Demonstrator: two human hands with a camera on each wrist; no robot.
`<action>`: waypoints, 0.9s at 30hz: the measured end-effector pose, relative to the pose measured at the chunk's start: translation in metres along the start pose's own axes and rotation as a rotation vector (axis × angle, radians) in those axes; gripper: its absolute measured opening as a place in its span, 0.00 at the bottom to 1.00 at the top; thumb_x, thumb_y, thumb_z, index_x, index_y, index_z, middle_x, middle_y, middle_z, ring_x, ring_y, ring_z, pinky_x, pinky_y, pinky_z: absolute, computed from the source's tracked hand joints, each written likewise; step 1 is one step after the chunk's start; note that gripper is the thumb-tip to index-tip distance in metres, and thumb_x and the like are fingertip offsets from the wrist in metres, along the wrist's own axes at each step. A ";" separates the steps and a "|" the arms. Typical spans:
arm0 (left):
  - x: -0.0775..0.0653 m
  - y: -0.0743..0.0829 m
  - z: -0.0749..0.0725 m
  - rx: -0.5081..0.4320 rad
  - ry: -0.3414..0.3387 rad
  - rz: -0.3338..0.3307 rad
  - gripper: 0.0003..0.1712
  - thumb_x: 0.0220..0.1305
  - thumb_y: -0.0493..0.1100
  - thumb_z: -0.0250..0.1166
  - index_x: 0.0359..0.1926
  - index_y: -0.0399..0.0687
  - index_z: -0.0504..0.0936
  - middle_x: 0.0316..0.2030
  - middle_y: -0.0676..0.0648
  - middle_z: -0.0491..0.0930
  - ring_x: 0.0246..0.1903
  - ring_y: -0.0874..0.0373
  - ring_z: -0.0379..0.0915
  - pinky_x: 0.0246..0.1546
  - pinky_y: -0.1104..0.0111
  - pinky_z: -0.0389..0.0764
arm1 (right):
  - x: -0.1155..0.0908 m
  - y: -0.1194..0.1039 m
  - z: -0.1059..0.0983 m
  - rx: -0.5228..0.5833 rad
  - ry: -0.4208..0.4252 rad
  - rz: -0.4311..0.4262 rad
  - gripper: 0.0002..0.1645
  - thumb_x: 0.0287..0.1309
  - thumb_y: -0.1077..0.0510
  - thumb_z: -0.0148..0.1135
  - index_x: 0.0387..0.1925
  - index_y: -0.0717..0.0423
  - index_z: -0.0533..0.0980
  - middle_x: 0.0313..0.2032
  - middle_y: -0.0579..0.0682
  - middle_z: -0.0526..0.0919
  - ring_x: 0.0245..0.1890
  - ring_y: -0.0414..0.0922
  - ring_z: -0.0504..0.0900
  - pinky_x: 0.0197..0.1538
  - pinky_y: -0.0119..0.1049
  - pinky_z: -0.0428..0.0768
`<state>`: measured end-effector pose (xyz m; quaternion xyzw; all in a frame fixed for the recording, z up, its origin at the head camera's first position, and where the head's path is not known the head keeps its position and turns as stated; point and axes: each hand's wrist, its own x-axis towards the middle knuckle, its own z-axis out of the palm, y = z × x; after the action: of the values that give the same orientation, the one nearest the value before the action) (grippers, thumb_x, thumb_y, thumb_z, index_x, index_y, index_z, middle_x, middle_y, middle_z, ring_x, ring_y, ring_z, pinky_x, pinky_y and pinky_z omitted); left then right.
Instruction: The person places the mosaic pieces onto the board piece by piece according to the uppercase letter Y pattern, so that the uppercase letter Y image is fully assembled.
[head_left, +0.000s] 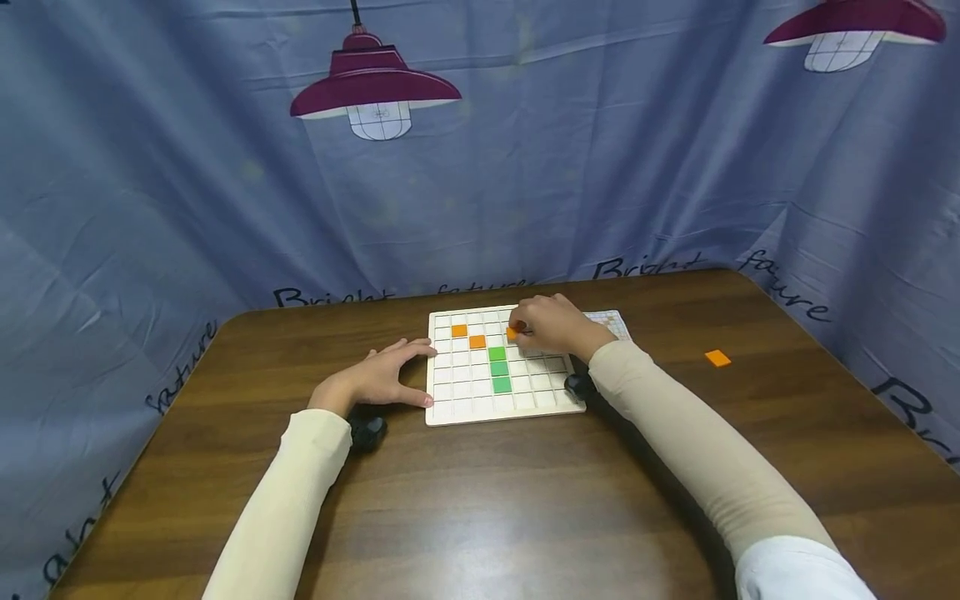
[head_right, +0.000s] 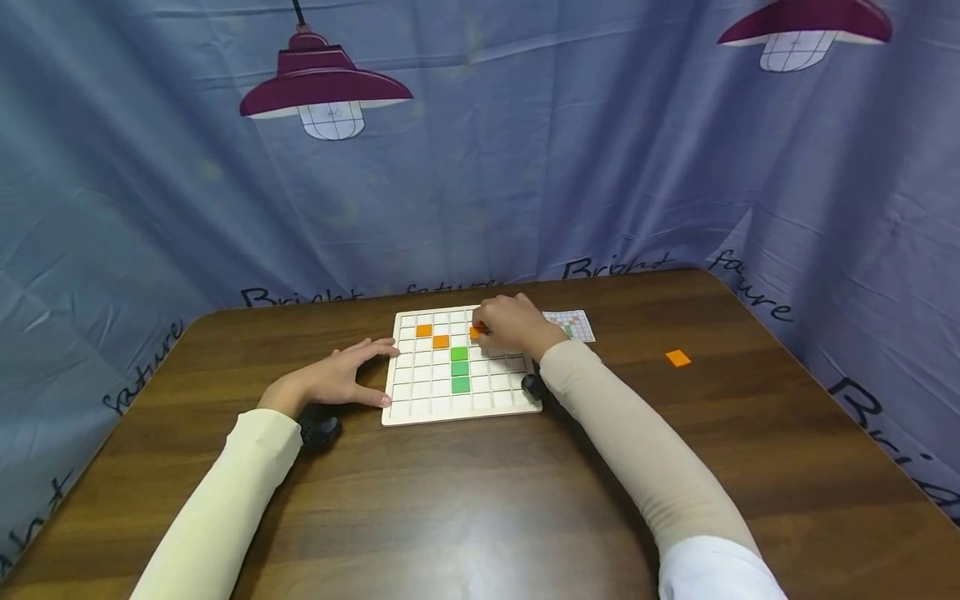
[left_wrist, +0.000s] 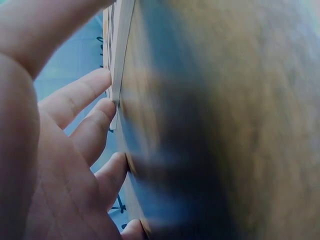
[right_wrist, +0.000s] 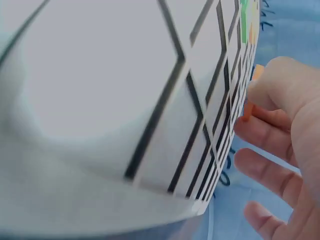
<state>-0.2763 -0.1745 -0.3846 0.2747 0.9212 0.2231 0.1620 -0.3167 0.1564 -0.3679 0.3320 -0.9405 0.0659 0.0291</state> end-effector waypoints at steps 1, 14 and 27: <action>0.000 0.001 0.000 0.000 -0.001 0.000 0.50 0.56 0.64 0.74 0.74 0.54 0.65 0.78 0.47 0.53 0.77 0.40 0.36 0.66 0.30 0.37 | 0.001 -0.001 0.000 -0.001 -0.008 0.002 0.13 0.65 0.53 0.68 0.49 0.50 0.85 0.46 0.47 0.85 0.42 0.45 0.83 0.46 0.49 0.78; 0.002 0.002 -0.001 -0.005 -0.012 -0.002 0.50 0.57 0.63 0.74 0.75 0.53 0.64 0.78 0.47 0.52 0.77 0.40 0.36 0.67 0.31 0.37 | 0.006 -0.006 0.000 0.024 -0.123 0.056 0.14 0.65 0.55 0.69 0.51 0.51 0.86 0.51 0.48 0.84 0.49 0.47 0.83 0.49 0.50 0.80; 0.001 0.000 -0.002 -0.003 -0.008 -0.008 0.50 0.57 0.63 0.74 0.75 0.53 0.64 0.78 0.47 0.51 0.77 0.41 0.36 0.67 0.30 0.37 | 0.014 -0.012 -0.007 0.093 -0.195 0.141 0.12 0.66 0.58 0.68 0.49 0.52 0.86 0.49 0.48 0.85 0.50 0.49 0.83 0.52 0.47 0.81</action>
<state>-0.2776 -0.1747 -0.3833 0.2718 0.9212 0.2226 0.1671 -0.3198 0.1391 -0.3582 0.2709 -0.9558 0.0788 -0.0827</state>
